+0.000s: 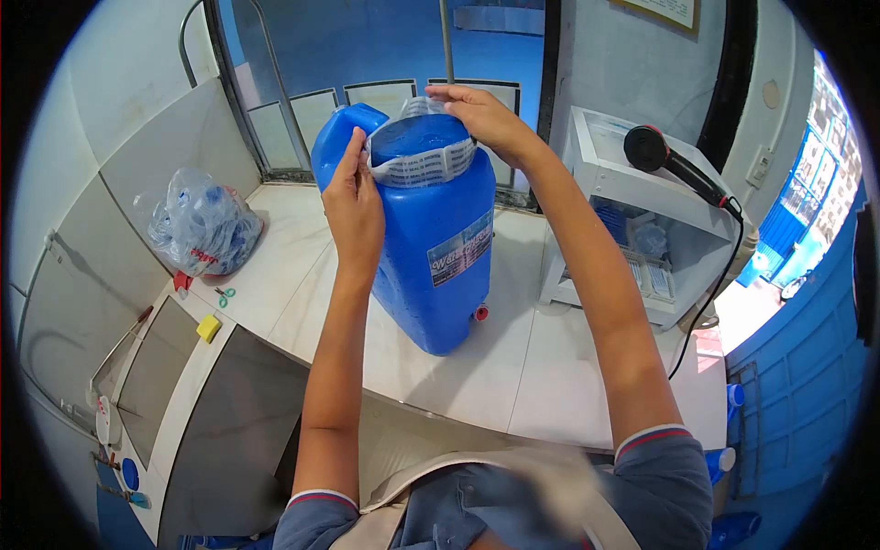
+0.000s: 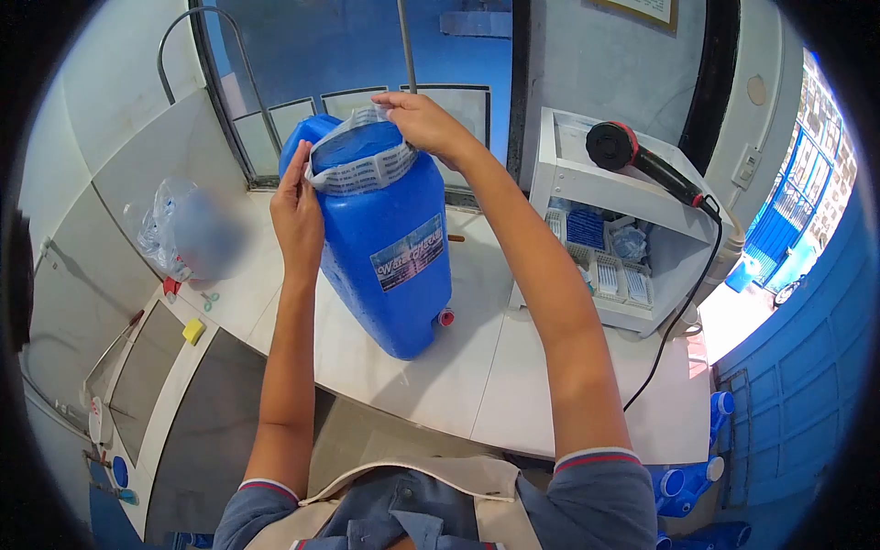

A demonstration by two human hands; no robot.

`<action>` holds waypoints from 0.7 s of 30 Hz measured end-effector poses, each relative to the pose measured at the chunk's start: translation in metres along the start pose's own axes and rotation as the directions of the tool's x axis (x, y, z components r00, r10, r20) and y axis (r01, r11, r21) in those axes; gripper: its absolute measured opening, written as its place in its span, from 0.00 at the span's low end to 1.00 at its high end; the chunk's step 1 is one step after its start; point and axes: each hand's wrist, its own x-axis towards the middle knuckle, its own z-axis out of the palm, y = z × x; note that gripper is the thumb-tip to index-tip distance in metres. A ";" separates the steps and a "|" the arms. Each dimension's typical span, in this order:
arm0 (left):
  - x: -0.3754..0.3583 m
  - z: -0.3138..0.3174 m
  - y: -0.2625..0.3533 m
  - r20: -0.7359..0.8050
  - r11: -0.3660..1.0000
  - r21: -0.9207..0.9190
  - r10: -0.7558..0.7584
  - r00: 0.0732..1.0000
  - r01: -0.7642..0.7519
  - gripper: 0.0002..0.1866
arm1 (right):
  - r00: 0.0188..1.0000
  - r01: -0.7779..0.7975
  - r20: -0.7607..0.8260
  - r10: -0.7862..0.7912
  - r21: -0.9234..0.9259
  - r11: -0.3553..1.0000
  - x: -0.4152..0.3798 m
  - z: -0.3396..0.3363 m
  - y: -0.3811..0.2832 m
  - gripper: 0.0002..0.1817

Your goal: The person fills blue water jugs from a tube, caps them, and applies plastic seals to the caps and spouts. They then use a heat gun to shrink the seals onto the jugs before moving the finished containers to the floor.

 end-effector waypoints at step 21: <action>-0.004 -0.004 0.033 0.013 0.857 0.486 -0.204 0.979 0.172 0.19 | 0.991 -0.135 0.005 0.137 0.228 0.964 0.003 0.006 0.006 0.37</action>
